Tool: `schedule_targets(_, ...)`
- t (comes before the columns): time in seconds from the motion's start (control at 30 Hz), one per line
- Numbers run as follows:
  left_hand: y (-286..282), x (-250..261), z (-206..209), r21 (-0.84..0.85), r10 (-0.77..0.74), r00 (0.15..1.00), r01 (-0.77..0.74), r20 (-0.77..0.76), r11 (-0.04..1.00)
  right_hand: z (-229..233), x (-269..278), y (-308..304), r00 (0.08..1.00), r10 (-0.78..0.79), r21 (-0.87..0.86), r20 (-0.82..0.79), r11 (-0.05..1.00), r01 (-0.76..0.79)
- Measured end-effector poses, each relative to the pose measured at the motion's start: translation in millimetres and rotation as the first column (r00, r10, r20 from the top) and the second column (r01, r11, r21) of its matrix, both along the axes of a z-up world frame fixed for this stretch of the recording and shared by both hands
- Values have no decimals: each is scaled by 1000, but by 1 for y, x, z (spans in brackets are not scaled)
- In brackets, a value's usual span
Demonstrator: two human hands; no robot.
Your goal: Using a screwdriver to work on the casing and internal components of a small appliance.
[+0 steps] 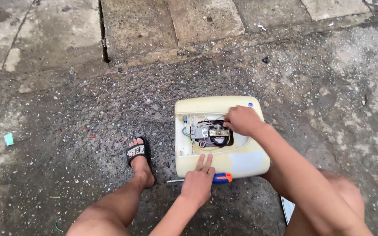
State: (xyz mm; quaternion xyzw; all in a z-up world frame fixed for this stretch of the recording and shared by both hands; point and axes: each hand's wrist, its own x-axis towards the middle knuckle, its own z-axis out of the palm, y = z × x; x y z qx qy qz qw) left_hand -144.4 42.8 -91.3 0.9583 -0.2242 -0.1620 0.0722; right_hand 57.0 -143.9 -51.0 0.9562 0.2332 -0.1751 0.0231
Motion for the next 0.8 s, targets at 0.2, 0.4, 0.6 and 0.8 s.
schedule_targets(0.2, 2, 6, 2, -29, 27, 1000, -27, 9, 999, -17, -8, 41, 984, 57, 100, 166, 992, -75)
schedule_targets(0.4, 2, 4, 2, -34, 36, 998, -37, -52, 999, -38, -2, 26, 943, 253, -11, 218, 966, -257)
schedule_targets(0.6, 2, 2, -3, -28, 32, 999, -31, 15, 999, -37, 6, 29, 803, 546, -207, 238, 836, -507)
schedule_targets(0.8, 0, 5, 5, 18, 14, 998, -13, -59, 1000, -44, -4, 19, 887, 302, 64, 350, 937, -345)
